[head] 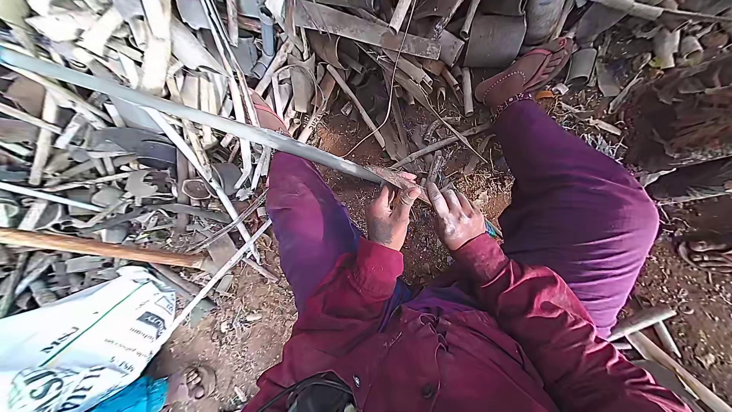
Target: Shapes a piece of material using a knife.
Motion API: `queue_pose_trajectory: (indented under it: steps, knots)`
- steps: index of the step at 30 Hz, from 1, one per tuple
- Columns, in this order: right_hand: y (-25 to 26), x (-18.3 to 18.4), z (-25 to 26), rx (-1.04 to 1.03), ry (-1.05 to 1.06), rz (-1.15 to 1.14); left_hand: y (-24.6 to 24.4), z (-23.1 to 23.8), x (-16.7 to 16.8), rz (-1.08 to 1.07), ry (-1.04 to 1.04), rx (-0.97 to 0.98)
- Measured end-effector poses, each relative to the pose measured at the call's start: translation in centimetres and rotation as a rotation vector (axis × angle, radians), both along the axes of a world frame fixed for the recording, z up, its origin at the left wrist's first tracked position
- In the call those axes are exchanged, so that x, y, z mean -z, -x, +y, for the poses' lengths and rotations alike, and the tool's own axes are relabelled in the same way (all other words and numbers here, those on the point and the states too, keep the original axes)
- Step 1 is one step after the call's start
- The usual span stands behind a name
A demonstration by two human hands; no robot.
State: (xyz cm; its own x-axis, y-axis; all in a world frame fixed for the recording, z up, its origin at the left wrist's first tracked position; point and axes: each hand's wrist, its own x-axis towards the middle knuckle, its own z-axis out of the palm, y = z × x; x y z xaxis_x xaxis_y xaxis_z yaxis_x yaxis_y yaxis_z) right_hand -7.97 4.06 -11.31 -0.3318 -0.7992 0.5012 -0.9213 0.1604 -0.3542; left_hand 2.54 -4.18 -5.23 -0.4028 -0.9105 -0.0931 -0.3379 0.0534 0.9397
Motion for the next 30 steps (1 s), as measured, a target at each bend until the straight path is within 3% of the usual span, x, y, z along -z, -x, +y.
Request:
queue_pose_trajectory:
  steps: [3,5,8,11,16,25,27,30]
  knots:
    - [0.4,-0.7,-0.2,0.079,-0.122,-0.114,0.1,0.1,0.1,0.029,0.074,-0.023]
    - [0.9,-0.8,-0.4,0.138,-0.161,-0.349,0.1,0.1,0.3,0.068,0.136,0.006]
    - [1.5,-0.1,-0.4,0.15,-0.048,-0.711,0.1,-0.3,0.6,0.035,0.018,0.047]
    - [1.4,0.9,-0.2,0.049,0.124,-0.871,0.0,-0.1,0.8,-0.105,0.041,0.1]
    - [1.5,0.9,-0.6,-0.11,0.287,-0.794,0.2,0.4,0.8,-0.267,0.199,0.185]
    - [1.5,0.2,-0.7,-0.084,0.336,-0.542,0.5,1.3,1.4,-0.288,0.424,0.248]
    - [1.4,-0.1,-0.7,-0.052,0.282,-0.564,0.5,1.6,1.3,-0.257,0.317,0.253]
    - [1.4,0.0,-0.4,-0.047,0.104,-0.837,0.4,1.5,1.0,-0.116,-0.058,0.182]
